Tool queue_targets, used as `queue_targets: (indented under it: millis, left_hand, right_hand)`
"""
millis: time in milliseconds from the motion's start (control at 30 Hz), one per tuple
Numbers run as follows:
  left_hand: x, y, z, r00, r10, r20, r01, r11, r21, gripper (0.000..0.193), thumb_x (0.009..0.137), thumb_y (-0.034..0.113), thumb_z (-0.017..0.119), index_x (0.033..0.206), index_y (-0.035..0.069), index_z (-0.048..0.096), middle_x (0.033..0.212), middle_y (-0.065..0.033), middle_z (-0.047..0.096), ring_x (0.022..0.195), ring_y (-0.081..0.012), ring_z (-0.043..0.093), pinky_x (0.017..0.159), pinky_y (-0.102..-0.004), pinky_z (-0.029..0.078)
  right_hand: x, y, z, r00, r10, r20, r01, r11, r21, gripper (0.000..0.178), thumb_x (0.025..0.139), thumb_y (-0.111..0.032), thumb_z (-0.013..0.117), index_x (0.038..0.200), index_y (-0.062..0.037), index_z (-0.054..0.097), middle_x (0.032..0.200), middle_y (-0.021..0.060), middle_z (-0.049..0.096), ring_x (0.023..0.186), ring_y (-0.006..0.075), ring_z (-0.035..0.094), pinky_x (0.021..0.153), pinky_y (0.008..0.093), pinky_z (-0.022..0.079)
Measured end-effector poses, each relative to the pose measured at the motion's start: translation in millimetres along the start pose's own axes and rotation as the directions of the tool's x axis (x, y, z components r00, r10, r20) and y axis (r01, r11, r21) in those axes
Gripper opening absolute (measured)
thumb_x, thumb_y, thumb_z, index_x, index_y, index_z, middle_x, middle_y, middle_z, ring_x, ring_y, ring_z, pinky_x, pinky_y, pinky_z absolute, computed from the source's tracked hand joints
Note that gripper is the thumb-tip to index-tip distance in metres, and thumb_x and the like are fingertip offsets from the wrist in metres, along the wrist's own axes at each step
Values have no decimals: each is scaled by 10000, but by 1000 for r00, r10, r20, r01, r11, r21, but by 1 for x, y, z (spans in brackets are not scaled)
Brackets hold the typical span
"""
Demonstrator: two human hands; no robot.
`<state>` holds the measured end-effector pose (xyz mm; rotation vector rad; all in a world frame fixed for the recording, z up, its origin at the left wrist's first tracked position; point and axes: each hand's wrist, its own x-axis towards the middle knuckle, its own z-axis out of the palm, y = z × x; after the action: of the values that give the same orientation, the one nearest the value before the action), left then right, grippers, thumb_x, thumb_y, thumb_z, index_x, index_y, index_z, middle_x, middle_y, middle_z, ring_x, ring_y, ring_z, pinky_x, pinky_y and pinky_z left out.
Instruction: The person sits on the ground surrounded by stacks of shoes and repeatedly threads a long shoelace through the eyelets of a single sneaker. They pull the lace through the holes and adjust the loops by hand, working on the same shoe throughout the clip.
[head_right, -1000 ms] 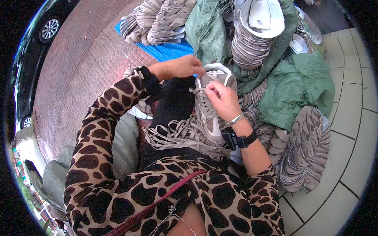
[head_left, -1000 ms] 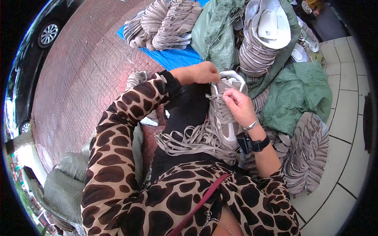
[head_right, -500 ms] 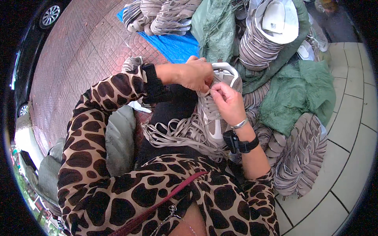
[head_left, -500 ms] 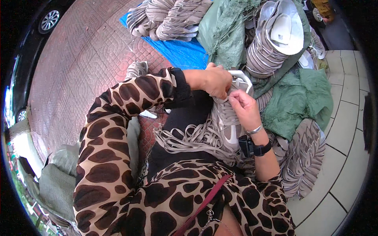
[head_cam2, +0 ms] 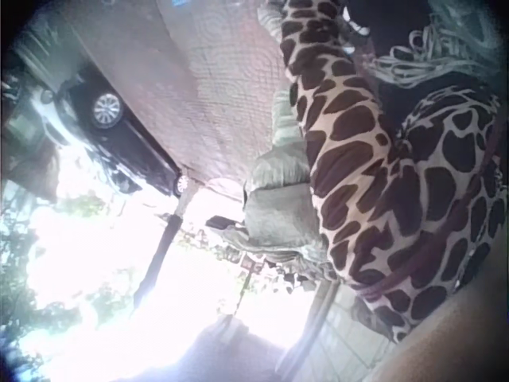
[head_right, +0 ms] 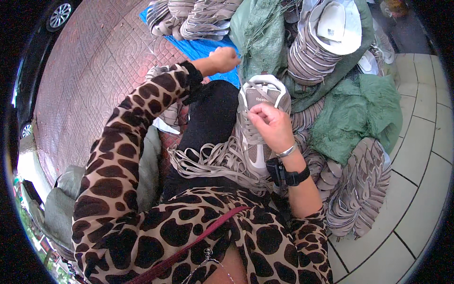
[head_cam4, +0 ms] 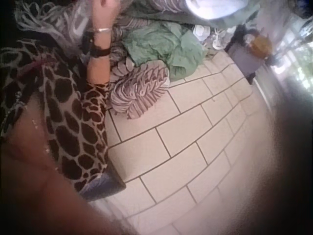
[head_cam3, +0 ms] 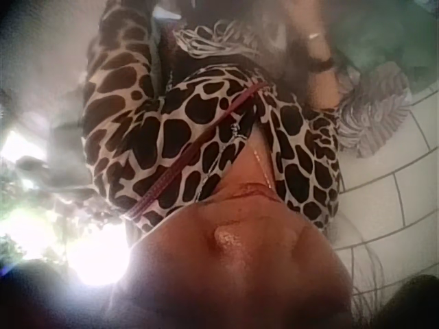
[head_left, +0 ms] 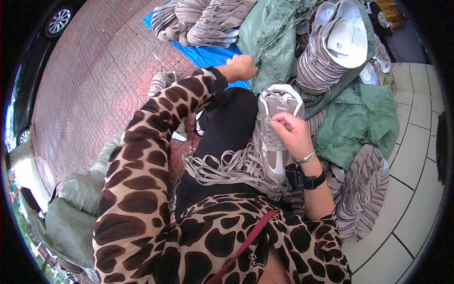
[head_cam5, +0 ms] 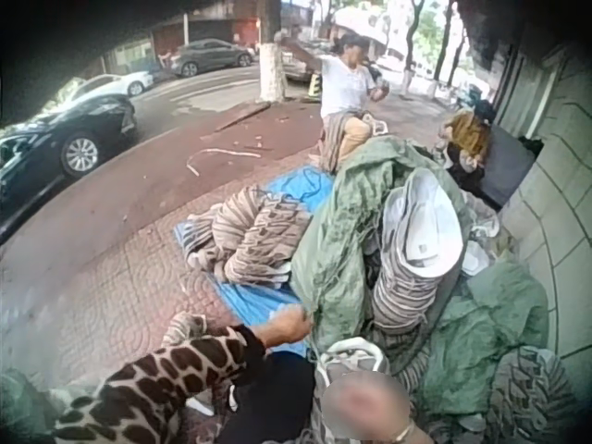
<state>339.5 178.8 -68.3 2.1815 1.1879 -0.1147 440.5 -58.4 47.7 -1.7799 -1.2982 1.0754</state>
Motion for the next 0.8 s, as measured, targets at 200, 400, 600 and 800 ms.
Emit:
queue_targets:
  millis: [200, 400, 600, 800]
  left_hand:
    - [2, -2, 4, 989, -79, 128, 56, 982, 178, 350, 839, 388, 600, 1024, 111, 705, 1179, -148, 637, 1162, -359, 556, 942, -515, 422]
    - [-37, -33, -16, 998, -62, 14, 59, 987, 151, 358, 849, 376, 586, 1053, 88, 642, 1119, -160, 651, 1050, -342, 616, 891, -502, 441]
    - [-158, 29, -57, 833, 455, -317, -493, 868, -51, 223, 853, 195, 628, 1020, 50, 600, 939, -140, 647, 926, -318, 628, 799, -393, 495]
    - [-274, 109, 1, 575, 814, -87, -817, 566, -105, 276, 797, 178, 692, 1015, 47, 584, 988, -140, 586, 934, -337, 587, 822, -411, 478]
  right_hand:
    - [-9, -9, -1, 999, -39, -18, 37, 993, -111, 155, 835, -90, 657, 956, 6, 657, 884, 91, 681, 759, 155, 657, 683, 286, 507]
    - [-41, -34, -25, 855, -419, -304, 381, 907, -180, 170, 881, -4, 552, 1007, 0, 666, 1082, 121, 649, 1024, 239, 613, 928, 326, 459]
    - [-113, 75, -59, 883, 91, -461, -31, 990, 136, 204, 892, -89, 619, 1079, -12, 599, 1006, 61, 644, 888, 118, 606, 798, 250, 482]
    - [-123, 97, -18, 925, 375, -57, -314, 842, 438, 282, 911, -251, 615, 1075, -23, 594, 901, 27, 621, 769, 100, 581, 618, 252, 484]
